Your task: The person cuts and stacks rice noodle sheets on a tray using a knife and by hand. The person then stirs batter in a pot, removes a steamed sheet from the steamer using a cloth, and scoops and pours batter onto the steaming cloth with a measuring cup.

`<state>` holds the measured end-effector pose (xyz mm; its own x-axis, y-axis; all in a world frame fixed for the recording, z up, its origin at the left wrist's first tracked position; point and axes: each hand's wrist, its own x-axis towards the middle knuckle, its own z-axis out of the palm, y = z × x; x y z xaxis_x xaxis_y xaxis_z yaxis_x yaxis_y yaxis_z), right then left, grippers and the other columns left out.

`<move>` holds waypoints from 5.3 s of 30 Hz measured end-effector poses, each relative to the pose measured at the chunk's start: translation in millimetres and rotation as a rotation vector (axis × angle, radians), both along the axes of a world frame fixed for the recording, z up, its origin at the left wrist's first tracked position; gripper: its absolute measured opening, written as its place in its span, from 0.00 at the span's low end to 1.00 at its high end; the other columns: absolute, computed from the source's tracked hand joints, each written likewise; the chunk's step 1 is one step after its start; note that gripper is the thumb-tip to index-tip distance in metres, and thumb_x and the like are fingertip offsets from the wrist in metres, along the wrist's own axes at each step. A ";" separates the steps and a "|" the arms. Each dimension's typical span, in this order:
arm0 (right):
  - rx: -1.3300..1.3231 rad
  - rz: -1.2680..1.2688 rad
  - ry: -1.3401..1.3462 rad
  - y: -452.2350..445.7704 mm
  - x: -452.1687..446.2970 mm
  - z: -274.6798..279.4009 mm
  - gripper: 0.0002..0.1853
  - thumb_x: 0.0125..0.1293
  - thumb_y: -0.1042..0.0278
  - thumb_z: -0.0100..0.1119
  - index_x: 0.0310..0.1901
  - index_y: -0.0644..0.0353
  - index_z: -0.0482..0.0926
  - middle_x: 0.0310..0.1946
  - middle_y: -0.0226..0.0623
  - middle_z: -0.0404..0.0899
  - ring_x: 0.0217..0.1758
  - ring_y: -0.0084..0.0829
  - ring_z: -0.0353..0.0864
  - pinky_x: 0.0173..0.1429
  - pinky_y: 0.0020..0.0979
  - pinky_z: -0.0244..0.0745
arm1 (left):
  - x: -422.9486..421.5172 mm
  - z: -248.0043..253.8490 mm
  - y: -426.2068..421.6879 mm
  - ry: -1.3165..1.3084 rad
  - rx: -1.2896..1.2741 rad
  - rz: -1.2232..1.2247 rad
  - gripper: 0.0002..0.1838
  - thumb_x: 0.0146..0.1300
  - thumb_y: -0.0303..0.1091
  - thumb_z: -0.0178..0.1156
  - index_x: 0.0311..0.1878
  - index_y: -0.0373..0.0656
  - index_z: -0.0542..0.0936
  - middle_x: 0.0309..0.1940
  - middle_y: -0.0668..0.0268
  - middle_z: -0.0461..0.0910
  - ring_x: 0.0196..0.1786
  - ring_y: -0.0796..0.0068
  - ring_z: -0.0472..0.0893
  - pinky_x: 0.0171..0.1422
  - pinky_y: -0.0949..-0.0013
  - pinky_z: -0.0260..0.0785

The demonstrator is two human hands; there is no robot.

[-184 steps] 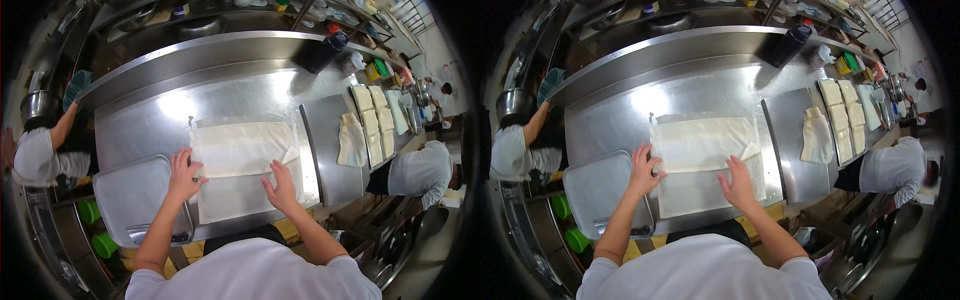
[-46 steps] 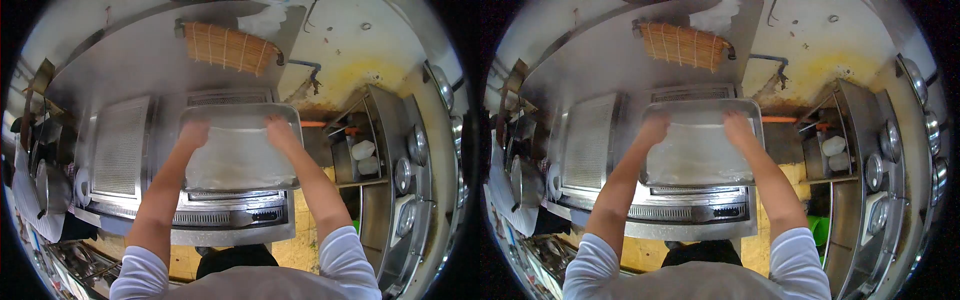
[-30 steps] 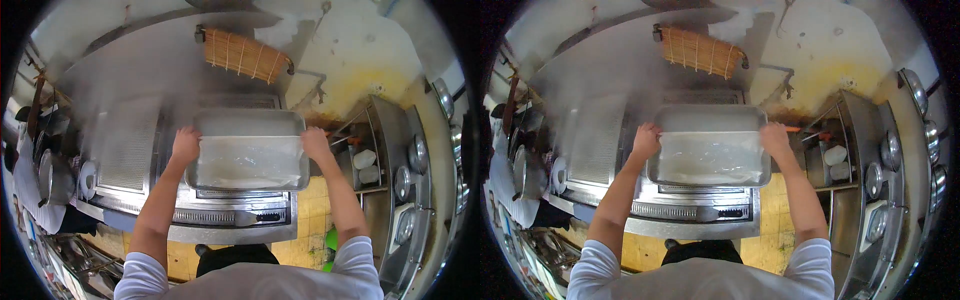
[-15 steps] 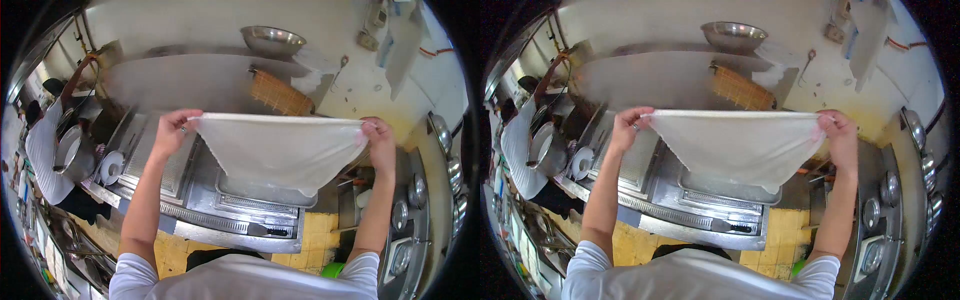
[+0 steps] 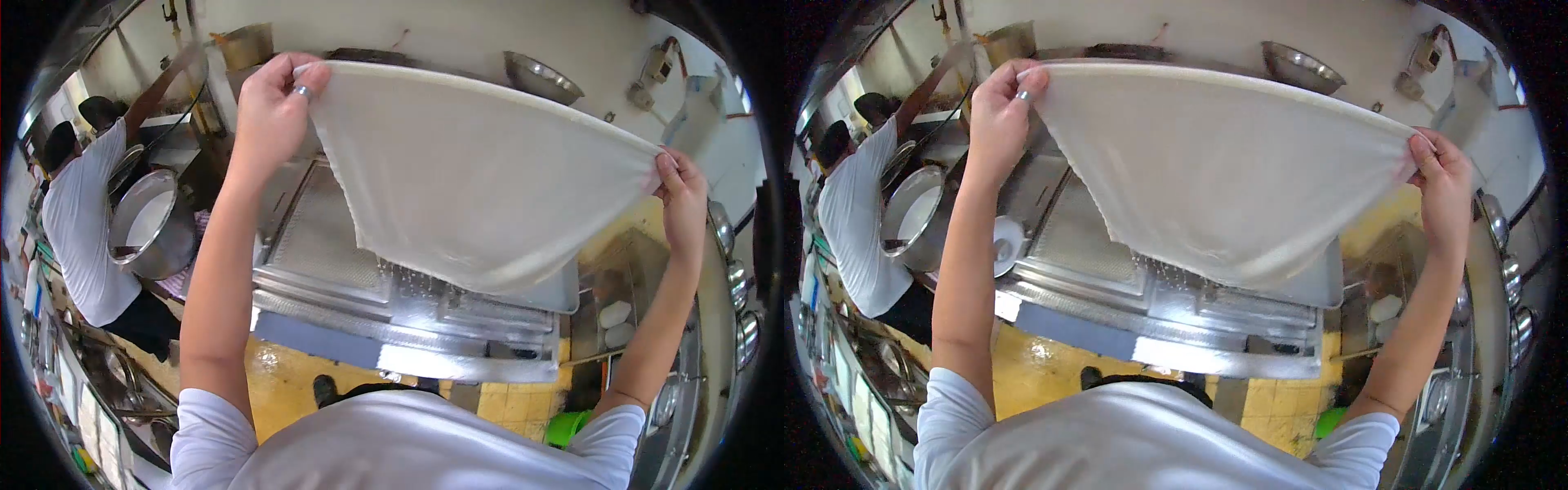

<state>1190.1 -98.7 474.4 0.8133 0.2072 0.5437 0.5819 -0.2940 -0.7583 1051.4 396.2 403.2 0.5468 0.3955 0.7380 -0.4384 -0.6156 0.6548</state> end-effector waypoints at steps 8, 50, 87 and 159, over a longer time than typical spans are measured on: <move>-0.031 -0.046 0.122 160.8 -73.3 -27.9 0.16 0.79 0.64 0.57 0.56 0.70 0.81 0.41 0.36 0.87 0.39 0.24 0.87 0.46 0.26 0.84 | -53.1 -12.7 135.7 -0.025 -0.260 -0.080 0.12 0.80 0.38 0.58 0.50 0.38 0.83 0.31 0.72 0.80 0.31 0.83 0.77 0.34 0.73 0.73; -0.329 -0.448 0.397 349.8 11.3 -513.9 0.09 0.51 0.68 0.77 0.30 0.63 0.88 0.32 0.46 0.86 0.37 0.45 0.85 0.54 0.44 0.80 | -0.1 -441.4 272.3 0.681 0.128 0.554 0.06 0.55 0.37 0.74 0.35 0.50 0.92 0.43 0.62 0.84 0.51 0.54 0.81 0.56 0.52 0.74; -0.467 -0.090 1.086 468.9 193.7 -464.2 0.39 0.68 0.63 0.64 0.76 0.69 0.60 0.26 0.41 0.80 0.19 0.30 0.77 0.22 0.35 0.74 | 235.6 -433.7 341.5 0.573 0.056 0.428 0.21 0.55 0.36 0.70 0.54 0.49 0.85 0.61 0.59 0.78 0.66 0.54 0.75 0.69 0.44 0.63; -0.892 -0.287 0.313 426.5 247.2 -499.4 0.43 0.62 0.59 0.67 0.73 0.75 0.64 0.66 0.62 0.75 0.70 0.56 0.74 0.77 0.47 0.67 | -170.5 -359.0 64.9 1.110 -0.269 0.007 0.16 0.62 0.32 0.71 0.52 0.42 0.83 0.32 0.57 0.87 0.30 0.55 0.85 0.39 0.55 0.79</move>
